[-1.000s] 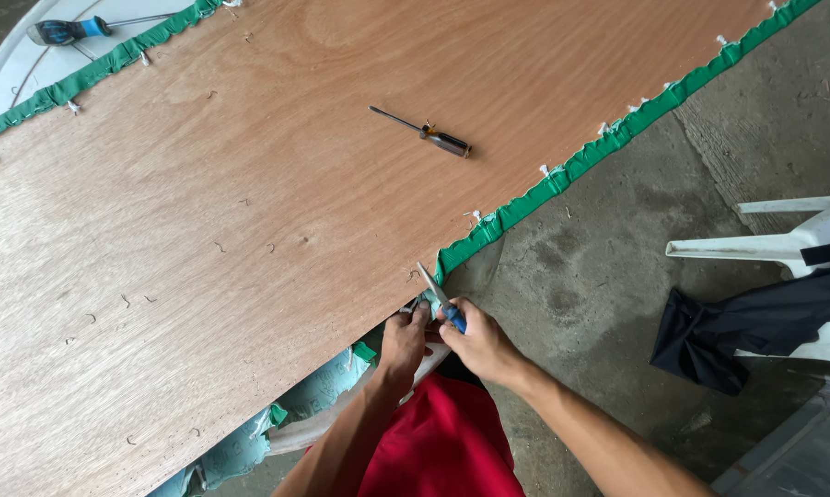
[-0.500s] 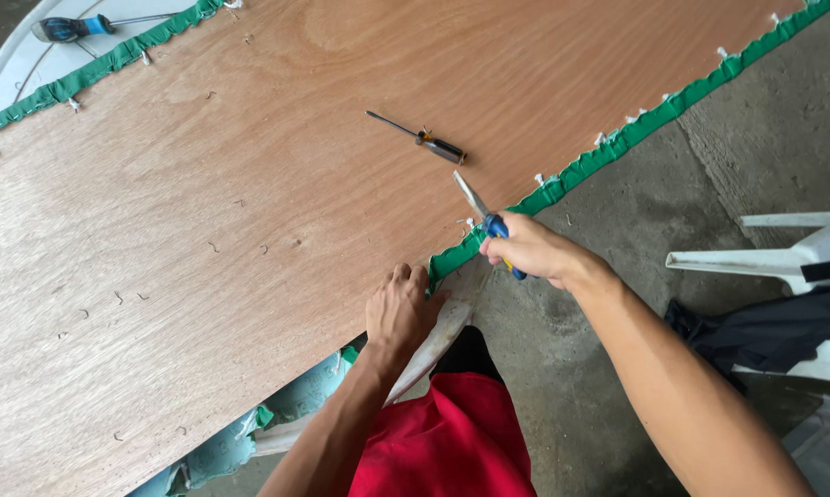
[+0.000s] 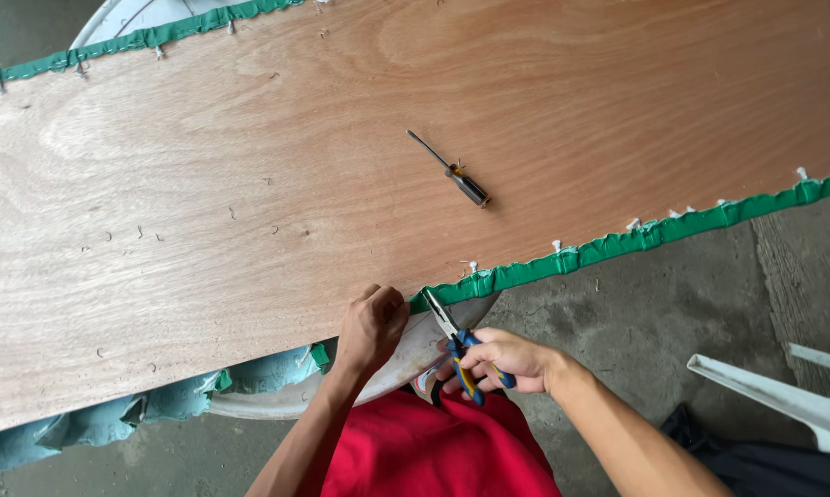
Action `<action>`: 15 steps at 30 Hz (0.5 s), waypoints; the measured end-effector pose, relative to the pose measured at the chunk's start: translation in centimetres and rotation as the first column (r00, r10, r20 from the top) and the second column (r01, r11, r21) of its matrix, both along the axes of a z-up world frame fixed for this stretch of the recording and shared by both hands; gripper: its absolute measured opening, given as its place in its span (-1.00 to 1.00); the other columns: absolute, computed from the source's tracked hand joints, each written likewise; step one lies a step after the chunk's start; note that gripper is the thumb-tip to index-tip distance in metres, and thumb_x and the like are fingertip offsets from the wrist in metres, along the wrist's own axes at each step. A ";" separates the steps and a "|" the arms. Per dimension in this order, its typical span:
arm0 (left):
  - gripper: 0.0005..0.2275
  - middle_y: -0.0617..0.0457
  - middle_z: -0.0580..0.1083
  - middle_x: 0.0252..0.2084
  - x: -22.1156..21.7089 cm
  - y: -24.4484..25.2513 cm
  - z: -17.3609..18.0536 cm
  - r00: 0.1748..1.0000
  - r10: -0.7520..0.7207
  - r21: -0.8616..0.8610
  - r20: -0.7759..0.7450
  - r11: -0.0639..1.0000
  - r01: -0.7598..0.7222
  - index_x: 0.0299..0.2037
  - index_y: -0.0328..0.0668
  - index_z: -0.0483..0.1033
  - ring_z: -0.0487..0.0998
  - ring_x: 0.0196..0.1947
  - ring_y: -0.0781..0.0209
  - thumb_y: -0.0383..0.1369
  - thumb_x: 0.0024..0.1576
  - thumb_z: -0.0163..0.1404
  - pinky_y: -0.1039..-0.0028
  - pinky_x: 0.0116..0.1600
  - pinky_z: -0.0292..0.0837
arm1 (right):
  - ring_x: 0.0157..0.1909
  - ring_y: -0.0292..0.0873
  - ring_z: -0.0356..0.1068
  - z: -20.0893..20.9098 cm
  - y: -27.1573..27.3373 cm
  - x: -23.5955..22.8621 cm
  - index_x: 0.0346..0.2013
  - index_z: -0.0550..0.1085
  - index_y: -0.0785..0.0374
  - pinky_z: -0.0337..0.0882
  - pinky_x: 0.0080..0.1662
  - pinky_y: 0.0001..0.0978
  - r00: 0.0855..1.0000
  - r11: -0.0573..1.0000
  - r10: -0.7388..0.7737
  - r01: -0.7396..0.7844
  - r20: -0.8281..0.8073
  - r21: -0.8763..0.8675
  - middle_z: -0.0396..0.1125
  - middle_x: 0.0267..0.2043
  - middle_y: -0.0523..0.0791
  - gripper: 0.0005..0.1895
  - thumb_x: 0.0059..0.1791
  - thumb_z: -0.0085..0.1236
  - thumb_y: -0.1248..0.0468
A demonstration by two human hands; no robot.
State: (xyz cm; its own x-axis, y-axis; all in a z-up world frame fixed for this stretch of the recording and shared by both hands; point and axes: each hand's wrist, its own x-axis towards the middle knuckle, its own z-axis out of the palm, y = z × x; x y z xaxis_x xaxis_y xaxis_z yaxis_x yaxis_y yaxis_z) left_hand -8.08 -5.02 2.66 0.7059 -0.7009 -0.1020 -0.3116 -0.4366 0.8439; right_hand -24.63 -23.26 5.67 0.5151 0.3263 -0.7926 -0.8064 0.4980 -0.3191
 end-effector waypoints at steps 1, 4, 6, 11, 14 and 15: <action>-0.86 -0.13 0.55 -0.35 0.1 -0.1 0.2 0.997 0.060 -0.001 -0.049 0.998 -0.060 -0.36 -0.29 0.54 0.61 -0.44 0.06 -0.35 0.12 0.09 0.27 -0.30 0.51 | -0.01 -0.03 0.52 -0.2 -0.1 0.5 0.23 0.26 0.28 0.50 -0.07 -0.19 0.999 0.997 -0.041 0.041 -0.001 0.059 0.45 0.01 0.05 -0.47 -0.05 -0.05 0.35; -0.80 -0.15 0.55 -0.40 0.2 0.0 1.0 0.964 0.119 0.036 -0.239 0.993 -0.114 -0.32 -0.32 0.50 0.58 -0.45 0.12 -0.30 0.18 0.06 0.30 -0.28 0.51 | -0.16 -0.10 0.49 -0.1 0.4 0.4 0.22 0.28 0.29 0.55 -0.11 -0.21 1.000 1.000 -0.017 0.017 -0.012 -0.025 0.41 -0.16 -0.02 -0.50 -0.04 -0.05 0.35; -0.77 -0.17 0.55 -0.42 -0.1 0.6 1.7 0.952 0.081 0.069 -0.295 0.996 -0.063 -0.30 -0.34 0.49 0.56 -0.44 0.10 -0.26 0.20 0.05 0.28 -0.27 0.49 | -0.27 -0.16 0.42 0.3 0.5 -0.1 0.21 0.33 0.30 0.48 -0.22 -0.30 0.991 0.954 0.085 -0.049 0.107 -0.296 0.37 -0.24 -0.06 -0.51 -0.04 0.01 0.38; -0.75 -0.15 0.57 -0.30 -4.8 1.4 3.0 0.908 -0.259 0.186 -0.329 0.925 0.332 -0.26 -0.27 0.57 0.61 -0.32 -0.03 -0.20 0.18 0.05 0.21 -0.20 0.49 | -0.32 -0.27 0.34 0.4 -5.4 1.5 0.16 0.37 0.30 0.45 -0.26 -0.38 0.961 0.709 0.070 0.140 0.267 -0.691 0.29 -0.34 -0.13 -0.58 0.01 0.04 0.30; -0.74 -0.21 0.54 -0.14 -7.4 0.9 3.0 0.888 -0.420 0.087 -0.188 0.894 0.441 -0.09 -0.25 0.55 0.57 -0.19 -0.21 -0.29 0.07 0.09 0.10 -0.17 0.46 | -0.12 -0.06 0.37 -0.8 -10.4 6.0 0.21 0.32 0.32 0.41 -0.11 -0.15 0.983 0.195 0.161 0.052 0.084 -0.979 0.33 -0.11 0.03 -0.46 -0.03 0.13 0.20; -0.68 -0.25 0.52 -0.10 -7.9 0.5 2.9 0.890 -0.445 0.034 -0.098 0.892 0.450 -0.01 -0.26 0.54 0.54 -0.15 -0.28 -0.34 0.03 0.10 0.06 -0.17 0.45 | 0.01 -0.02 0.39 -1.3 -11.8 7.5 0.28 0.28 0.26 0.40 0.00 -0.12 0.979 0.036 0.182 0.081 0.086 -0.996 0.35 0.01 0.05 -0.37 -0.06 0.15 0.17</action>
